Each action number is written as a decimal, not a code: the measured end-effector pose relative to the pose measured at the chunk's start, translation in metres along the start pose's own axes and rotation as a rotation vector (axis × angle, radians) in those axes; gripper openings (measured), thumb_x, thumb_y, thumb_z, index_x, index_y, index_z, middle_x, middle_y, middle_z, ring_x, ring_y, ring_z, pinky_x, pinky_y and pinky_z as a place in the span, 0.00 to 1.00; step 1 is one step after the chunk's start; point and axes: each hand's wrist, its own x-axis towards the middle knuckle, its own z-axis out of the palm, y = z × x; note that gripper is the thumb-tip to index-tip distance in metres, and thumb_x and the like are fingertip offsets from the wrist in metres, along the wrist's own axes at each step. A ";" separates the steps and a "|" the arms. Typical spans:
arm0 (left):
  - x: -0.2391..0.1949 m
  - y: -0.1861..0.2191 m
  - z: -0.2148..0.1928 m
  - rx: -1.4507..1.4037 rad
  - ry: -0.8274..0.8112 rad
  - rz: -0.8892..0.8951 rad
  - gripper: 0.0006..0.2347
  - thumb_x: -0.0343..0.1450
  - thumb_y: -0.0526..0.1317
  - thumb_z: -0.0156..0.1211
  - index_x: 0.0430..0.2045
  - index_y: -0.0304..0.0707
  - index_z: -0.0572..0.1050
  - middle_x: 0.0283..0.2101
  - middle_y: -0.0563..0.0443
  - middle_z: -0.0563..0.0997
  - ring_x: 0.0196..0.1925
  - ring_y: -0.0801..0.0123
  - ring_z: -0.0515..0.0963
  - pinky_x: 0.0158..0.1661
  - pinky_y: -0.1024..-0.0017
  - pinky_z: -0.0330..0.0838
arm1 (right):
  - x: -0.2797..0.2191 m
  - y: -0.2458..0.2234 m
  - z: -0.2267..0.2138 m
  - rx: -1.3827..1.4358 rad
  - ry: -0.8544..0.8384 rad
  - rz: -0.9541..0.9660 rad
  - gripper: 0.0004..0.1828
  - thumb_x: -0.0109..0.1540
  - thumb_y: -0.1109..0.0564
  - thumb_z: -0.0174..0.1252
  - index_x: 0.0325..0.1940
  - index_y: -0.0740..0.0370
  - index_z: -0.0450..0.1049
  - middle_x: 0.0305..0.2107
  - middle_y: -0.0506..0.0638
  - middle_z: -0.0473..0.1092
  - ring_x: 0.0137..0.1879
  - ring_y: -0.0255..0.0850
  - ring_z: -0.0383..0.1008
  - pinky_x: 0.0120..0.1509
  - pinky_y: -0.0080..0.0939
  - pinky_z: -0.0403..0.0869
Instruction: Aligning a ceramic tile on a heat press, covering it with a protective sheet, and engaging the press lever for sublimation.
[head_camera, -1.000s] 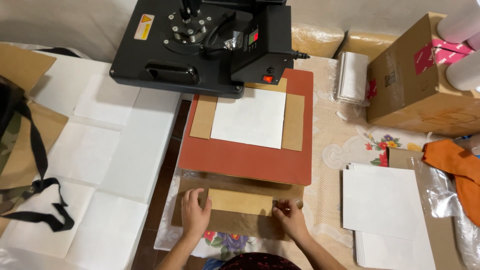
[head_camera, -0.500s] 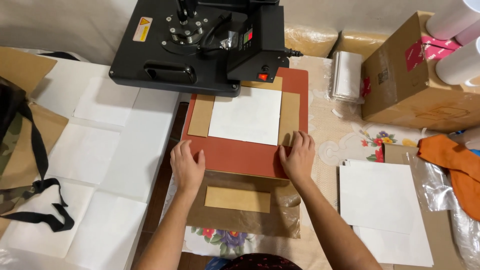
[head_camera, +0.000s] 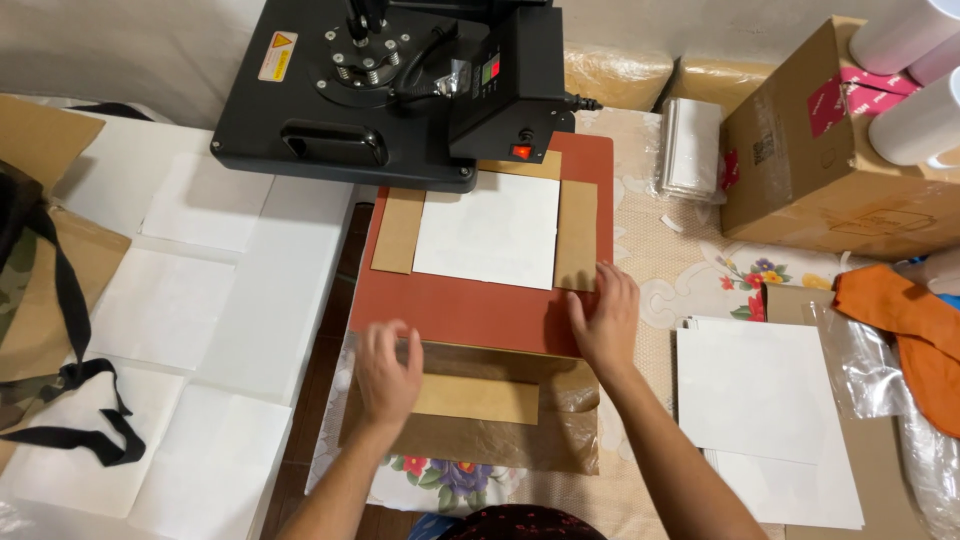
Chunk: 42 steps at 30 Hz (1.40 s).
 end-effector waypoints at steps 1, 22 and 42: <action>-0.018 0.001 -0.003 -0.033 -0.069 0.008 0.04 0.70 0.40 0.61 0.33 0.44 0.75 0.30 0.56 0.71 0.32 0.64 0.74 0.39 0.65 0.67 | -0.004 -0.006 -0.013 0.078 0.071 -0.105 0.27 0.60 0.54 0.64 0.61 0.64 0.67 0.52 0.56 0.68 0.63 0.56 0.65 0.70 0.54 0.63; -0.067 -0.001 -0.005 -0.503 -0.483 -1.404 0.25 0.66 0.41 0.60 0.59 0.34 0.70 0.64 0.47 0.69 0.62 0.62 0.72 0.59 0.67 0.67 | -0.138 -0.024 0.019 0.682 -0.770 1.262 0.18 0.65 0.51 0.58 0.56 0.61 0.72 0.37 0.54 0.74 0.45 0.43 0.72 0.48 0.39 0.67; 0.005 0.014 0.010 -0.008 -0.193 -0.352 0.23 0.68 0.47 0.56 0.58 0.38 0.71 0.55 0.44 0.68 0.61 0.49 0.61 0.60 0.51 0.53 | -0.043 -0.081 -0.052 0.760 -0.467 0.767 0.36 0.62 0.49 0.63 0.68 0.73 0.65 0.58 0.68 0.68 0.67 0.55 0.67 0.66 0.53 0.68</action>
